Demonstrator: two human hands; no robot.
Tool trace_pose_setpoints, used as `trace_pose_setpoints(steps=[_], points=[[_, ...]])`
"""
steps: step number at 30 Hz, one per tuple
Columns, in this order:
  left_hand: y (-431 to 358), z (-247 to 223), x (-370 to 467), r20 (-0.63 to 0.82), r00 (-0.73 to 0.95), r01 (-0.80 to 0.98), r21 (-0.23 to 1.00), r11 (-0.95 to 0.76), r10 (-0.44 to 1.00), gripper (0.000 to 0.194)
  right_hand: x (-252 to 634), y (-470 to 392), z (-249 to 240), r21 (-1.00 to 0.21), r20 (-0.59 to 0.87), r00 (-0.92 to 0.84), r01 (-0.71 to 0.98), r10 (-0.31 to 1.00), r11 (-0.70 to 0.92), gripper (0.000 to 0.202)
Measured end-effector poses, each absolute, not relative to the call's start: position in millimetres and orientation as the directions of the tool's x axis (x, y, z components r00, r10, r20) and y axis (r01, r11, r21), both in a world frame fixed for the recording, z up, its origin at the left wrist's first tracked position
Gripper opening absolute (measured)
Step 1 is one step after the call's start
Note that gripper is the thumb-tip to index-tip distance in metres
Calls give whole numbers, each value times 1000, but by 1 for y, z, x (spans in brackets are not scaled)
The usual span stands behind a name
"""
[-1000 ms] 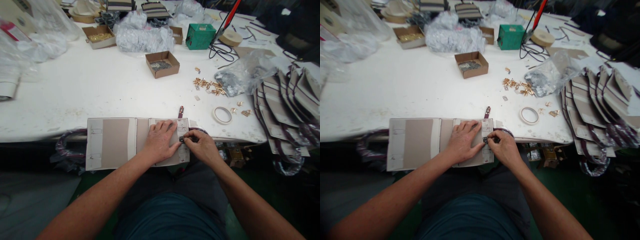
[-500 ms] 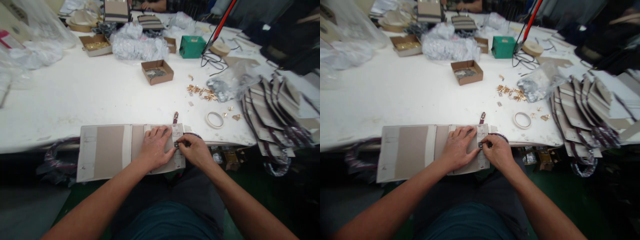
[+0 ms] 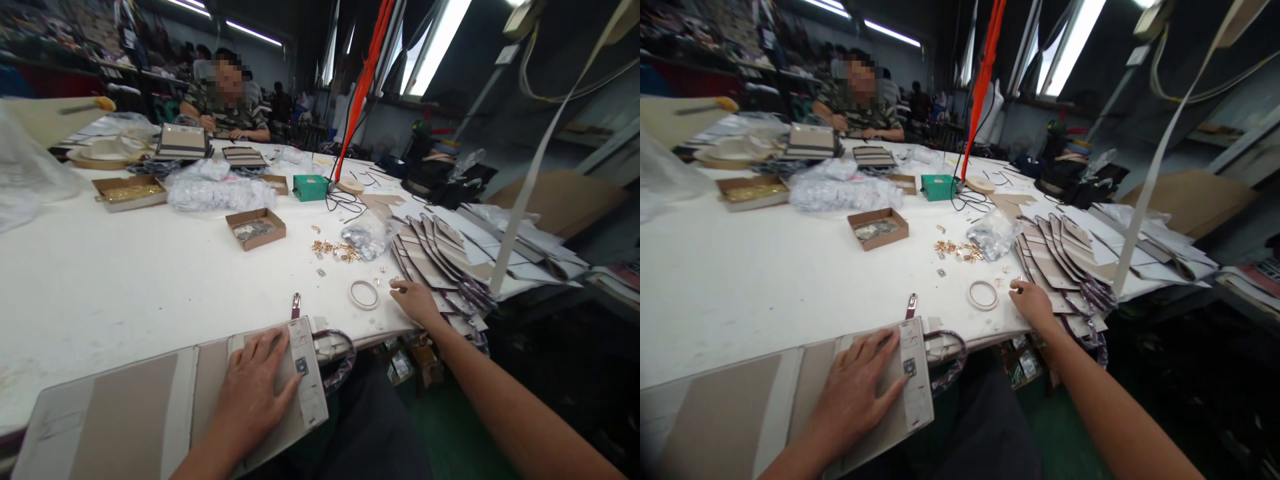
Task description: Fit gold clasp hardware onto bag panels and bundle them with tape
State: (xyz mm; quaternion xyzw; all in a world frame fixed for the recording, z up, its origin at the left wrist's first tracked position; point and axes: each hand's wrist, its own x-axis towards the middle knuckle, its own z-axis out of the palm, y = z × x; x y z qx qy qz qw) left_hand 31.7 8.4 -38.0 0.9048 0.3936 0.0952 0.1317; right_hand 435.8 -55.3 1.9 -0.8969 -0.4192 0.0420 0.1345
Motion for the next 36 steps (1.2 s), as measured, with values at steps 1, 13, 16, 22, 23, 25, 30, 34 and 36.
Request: trace_pose_setpoints(steps=[1, 13, 16, 22, 23, 25, 30, 34, 36], points=[[9, -39, 32, 68, 671, 688, 312, -655, 738, 66, 452, -53, -1, -256, 36, 670, 723, 741, -641, 33], [15, -50, 31, 97, 672, 688, 286, -667, 734, 65, 487, -39, -30, -217, 9, 677, 720, 736, -659, 29], [15, -51, 31, 95, 671, 690, 282, -666, 735, 65, 491, -41, -31, -238, 12, 646, 744, 764, -625, 36], [18, -51, 32, 78, 662, 702, 284, -653, 746, 65, 508, -39, -33, -181, 15, 741, 662, 671, -727, 35], [18, -51, 32, 75, 659, 705, 285, -649, 749, 65, 509, -36, -33, -174, 5, 741, 662, 672, -729, 33], [19, -51, 32, 72, 654, 711, 282, -644, 753, 65, 510, -30, -33, -171, -8, 734, 668, 679, -724, 32], [21, -55, 31, 65, 661, 711, 265, -651, 748, 64, 501, -13, -32, -199, -33, 683, 711, 729, -675, 45], [23, -58, 29, 66, 672, 701, 264, -663, 737, 63, 495, -3, -27, -231, -64, 621, 753, 782, -617, 60], [25, -61, 26, 77, 681, 690, 263, -674, 728, 62, 494, 3, -22, -237, -79, 593, 770, 801, -593, 50]])
